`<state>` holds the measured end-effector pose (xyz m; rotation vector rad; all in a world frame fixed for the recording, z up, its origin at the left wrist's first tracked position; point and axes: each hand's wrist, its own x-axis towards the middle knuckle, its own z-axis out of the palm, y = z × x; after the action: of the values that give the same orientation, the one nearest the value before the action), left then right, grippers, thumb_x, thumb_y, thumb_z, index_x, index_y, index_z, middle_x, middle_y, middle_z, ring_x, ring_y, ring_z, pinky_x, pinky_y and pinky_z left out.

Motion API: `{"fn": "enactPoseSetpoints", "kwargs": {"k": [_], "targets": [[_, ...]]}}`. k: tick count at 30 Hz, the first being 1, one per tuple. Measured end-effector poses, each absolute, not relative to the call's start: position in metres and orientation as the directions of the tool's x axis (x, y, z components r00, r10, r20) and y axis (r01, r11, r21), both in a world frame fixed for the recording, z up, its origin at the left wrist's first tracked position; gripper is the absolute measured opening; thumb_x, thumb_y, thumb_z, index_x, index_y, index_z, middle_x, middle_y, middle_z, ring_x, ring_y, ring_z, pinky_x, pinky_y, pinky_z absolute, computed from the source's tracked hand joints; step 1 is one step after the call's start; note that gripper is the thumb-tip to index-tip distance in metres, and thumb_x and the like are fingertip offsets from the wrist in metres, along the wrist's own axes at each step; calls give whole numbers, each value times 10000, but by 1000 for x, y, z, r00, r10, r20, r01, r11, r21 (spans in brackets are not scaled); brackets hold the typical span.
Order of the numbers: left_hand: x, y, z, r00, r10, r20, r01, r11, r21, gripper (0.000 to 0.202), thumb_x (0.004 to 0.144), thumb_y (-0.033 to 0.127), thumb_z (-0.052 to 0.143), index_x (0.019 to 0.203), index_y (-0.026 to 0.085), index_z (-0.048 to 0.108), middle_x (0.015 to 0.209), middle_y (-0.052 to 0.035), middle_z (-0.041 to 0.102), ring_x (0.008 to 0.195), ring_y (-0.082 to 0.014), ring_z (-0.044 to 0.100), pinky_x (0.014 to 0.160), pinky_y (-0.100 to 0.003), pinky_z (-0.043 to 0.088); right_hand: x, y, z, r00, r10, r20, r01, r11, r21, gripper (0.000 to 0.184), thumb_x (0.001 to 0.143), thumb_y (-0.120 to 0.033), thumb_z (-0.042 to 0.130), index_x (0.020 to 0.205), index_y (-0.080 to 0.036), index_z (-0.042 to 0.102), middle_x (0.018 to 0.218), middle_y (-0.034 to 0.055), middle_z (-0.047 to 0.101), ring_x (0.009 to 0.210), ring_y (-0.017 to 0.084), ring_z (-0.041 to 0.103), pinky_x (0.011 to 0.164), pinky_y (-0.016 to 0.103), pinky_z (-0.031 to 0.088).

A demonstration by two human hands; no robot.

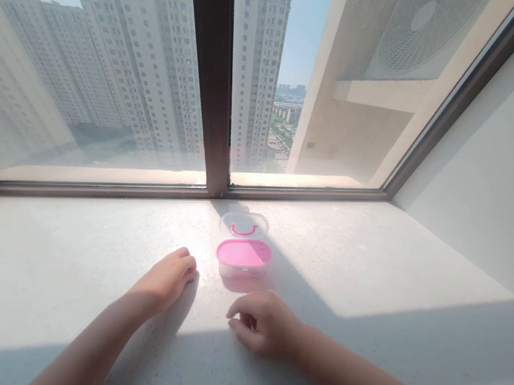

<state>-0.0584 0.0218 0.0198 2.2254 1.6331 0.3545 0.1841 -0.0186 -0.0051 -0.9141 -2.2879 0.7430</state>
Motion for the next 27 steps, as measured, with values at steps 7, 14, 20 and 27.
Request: {"fn": "enactPoseSetpoints", "kwargs": {"k": [7, 14, 20, 27], "targets": [[-57, 17, 22, 248, 969, 9, 875, -227, 428, 178, 832, 170, 355, 684, 205, 448, 756, -24, 540, 703, -182, 496, 646, -290, 368, 185, -16, -6, -590, 757, 279, 438, 591, -678, 133, 750, -151, 565, 799, -152, 688, 544, -16, 578, 476, 95, 461, 517, 208, 353], [-59, 18, 30, 155, 987, 38, 741, -142, 656, 92, 814, 212, 426, 743, 209, 485, 716, 10, 596, 693, -169, 569, 649, -273, 404, 181, -15, -6, -544, 796, 267, 475, 554, -684, 118, 752, -127, 556, 759, -151, 672, 569, -12, 597, 498, 97, 487, 516, 203, 353], [-59, 18, 33, 127, 990, 65, 624, -131, 770, 103, 783, 280, 551, 729, 194, 565, 654, 3, 618, 654, -178, 595, 624, -284, 430, 165, -19, 3, -546, 813, 200, 632, 557, -539, 264, 810, -227, 562, 1051, -197, 665, 683, 15, 687, 609, 152, 610, 608, 249, 417], [-66, 23, 27, 63, 997, 46, 397, -68, 915, 257, 752, 291, 653, 970, 178, 575, 705, -26, 689, 702, -211, 659, 684, -341, 499, 109, -3, 10, -594, 797, 110, 780, 604, -163, 501, 823, -199, 545, 1307, -94, 464, 790, 122, 697, 624, 246, 652, 534, 327, 444]]}}
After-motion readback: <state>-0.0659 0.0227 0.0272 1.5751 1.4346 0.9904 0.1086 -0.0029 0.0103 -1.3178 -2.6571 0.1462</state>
